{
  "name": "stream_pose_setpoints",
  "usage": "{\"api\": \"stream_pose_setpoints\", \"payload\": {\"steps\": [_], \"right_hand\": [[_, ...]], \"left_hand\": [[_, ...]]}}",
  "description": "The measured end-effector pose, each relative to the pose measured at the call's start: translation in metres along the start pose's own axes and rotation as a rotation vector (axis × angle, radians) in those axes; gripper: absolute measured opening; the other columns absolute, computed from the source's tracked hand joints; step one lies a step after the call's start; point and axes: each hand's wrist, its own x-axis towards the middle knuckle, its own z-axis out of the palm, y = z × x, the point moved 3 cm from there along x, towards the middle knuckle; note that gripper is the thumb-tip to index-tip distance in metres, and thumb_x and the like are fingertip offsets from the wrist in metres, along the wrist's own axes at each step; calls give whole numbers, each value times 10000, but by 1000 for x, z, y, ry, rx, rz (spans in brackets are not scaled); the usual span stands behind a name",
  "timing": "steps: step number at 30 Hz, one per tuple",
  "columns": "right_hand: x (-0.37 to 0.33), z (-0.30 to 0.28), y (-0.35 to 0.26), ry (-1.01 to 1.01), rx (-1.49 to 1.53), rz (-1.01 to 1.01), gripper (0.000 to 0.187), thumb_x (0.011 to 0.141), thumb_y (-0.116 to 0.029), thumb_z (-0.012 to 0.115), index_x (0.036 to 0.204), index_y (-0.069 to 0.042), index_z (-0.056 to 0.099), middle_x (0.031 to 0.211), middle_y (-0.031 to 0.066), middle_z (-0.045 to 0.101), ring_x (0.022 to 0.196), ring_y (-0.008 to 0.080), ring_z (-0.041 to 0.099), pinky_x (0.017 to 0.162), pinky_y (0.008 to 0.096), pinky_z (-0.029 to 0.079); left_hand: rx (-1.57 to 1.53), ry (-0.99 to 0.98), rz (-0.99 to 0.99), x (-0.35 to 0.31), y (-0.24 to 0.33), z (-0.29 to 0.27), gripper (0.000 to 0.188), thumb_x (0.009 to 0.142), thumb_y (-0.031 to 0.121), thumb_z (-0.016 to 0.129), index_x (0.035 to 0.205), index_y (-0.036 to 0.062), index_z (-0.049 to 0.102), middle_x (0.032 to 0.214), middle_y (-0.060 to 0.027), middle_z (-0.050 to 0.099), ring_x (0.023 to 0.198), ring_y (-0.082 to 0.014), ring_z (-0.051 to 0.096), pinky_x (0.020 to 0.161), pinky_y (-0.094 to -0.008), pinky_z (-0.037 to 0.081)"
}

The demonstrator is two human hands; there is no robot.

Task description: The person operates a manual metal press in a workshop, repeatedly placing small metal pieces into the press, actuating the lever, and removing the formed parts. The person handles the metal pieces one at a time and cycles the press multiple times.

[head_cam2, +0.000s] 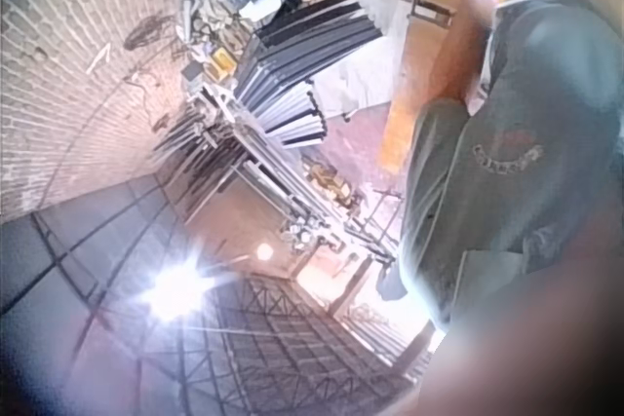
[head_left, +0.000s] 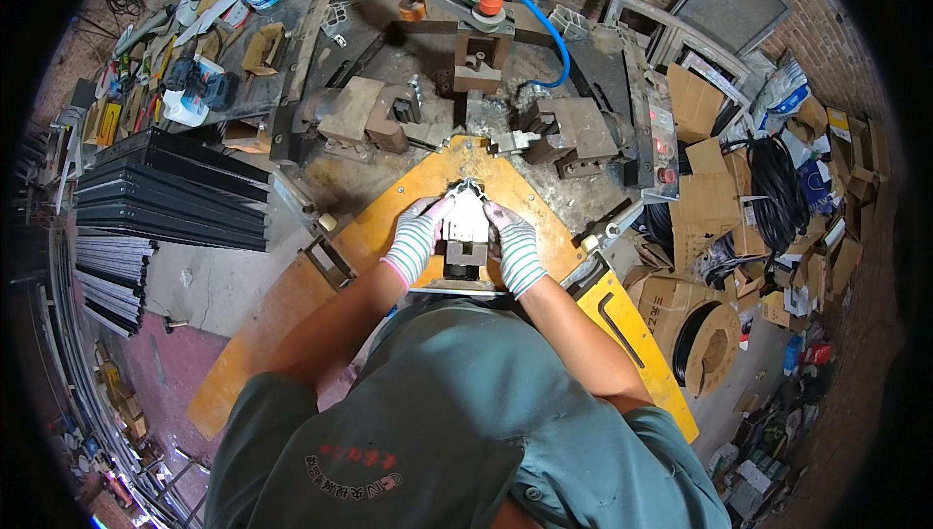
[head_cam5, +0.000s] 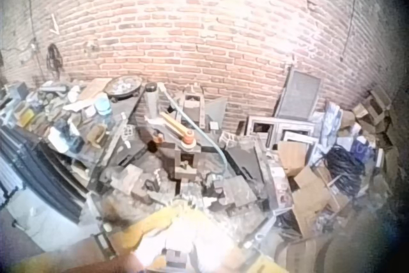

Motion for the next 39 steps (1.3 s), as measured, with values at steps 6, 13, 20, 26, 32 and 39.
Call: {"api": "stream_pose_setpoints", "payload": {"steps": [6,13,20,26,32,39], "right_hand": [[3,9,-5,65,47,-30,248,938,-257,750,1082,-56,743,607,-72,534,449,62,407,421,240,302],[25,10,-3,78,82,-25,279,934,-299,751,1105,-80,736,645,-46,578,467,83,454,436,252,352],[46,10,-5,-4,117,-79,368,920,-326,763,1188,-79,711,897,29,728,677,136,651,560,271,493],[56,16,-11,-55,242,-83,396,939,-279,742,1256,-54,666,1012,67,735,836,199,713,711,328,579],[60,18,-18,-92,247,-71,440,946,-270,732,1313,-53,625,1112,89,719,989,210,702,833,348,575],[73,12,-10,-63,223,-63,422,942,-284,741,1304,-90,644,1084,50,724,941,171,691,793,313,568]], "left_hand": [[-89,25,55,11,-2,9,271,940,271,728,1124,74,698,666,62,528,544,-58,476,495,-244,406],[-159,32,90,9,11,18,278,929,285,741,1117,83,707,694,71,520,583,-55,482,539,-241,435],[-182,22,116,23,18,20,310,921,278,749,1135,56,718,797,32,642,655,-70,569,601,-244,482],[-178,-9,102,47,16,17,311,945,248,710,1187,54,692,903,-17,716,725,-126,682,661,-286,560],[-235,-20,133,58,20,20,320,951,210,710,1212,30,665,1045,-95,744,848,-171,726,739,-317,594],[-202,-40,152,62,20,17,356,954,209,708,1243,9,655,1043,-76,736,860,-146,705,752,-285,576]]}}
